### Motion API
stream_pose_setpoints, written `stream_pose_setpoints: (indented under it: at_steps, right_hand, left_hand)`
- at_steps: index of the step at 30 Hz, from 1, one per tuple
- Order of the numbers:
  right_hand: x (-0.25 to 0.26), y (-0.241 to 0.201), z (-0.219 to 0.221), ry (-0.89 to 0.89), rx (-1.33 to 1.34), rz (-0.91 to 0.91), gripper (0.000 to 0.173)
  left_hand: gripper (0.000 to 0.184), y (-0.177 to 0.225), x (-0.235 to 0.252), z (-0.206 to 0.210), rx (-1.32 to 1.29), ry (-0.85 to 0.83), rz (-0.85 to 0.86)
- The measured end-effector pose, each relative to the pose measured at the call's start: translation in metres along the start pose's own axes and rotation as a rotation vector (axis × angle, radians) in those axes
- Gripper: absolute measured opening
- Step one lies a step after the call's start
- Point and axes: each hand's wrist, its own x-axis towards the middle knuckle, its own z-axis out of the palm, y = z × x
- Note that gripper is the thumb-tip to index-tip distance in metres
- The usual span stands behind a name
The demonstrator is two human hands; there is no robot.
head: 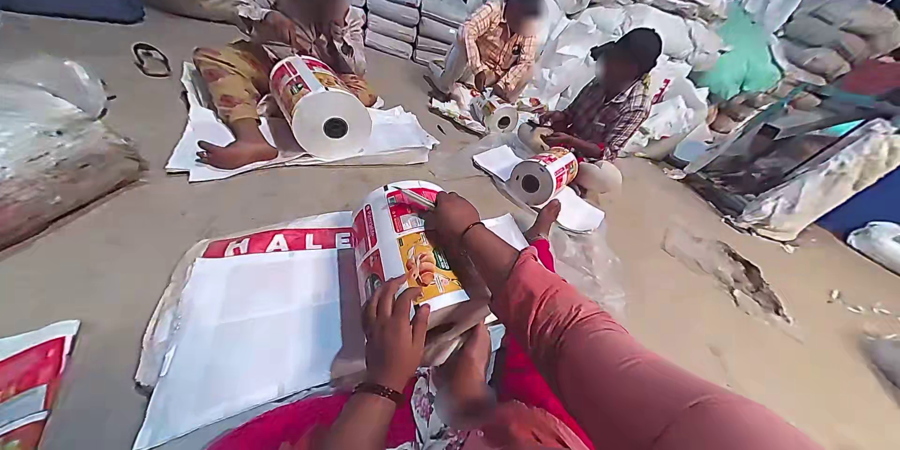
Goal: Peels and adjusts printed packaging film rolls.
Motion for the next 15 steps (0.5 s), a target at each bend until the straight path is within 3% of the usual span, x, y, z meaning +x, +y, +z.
stream_pose_setpoints:
  at_steps: [6,10,13,15]
  right_hand:
    - [0.015,-0.010,-0.017,-0.092,-0.057,0.063,0.040]
    - [0.021,-0.008,-0.012,-0.068,-0.050,0.111,0.033]
    - [0.027,0.000,-0.005,-0.056,-0.025,0.120,0.044]
    - [0.028,0.007,-0.006,-0.049,-0.015,0.104,0.040]
  left_hand:
    - [0.046,0.000,0.003,-0.001,-0.013,-0.011,-0.016]
    - [0.045,-0.001,0.003,-0.001,-0.013,-0.020,-0.020]
    - [0.044,-0.002,0.002,-0.002,-0.026,-0.030,-0.030]
    - [0.043,-0.002,0.001,-0.003,-0.027,-0.028,-0.030]
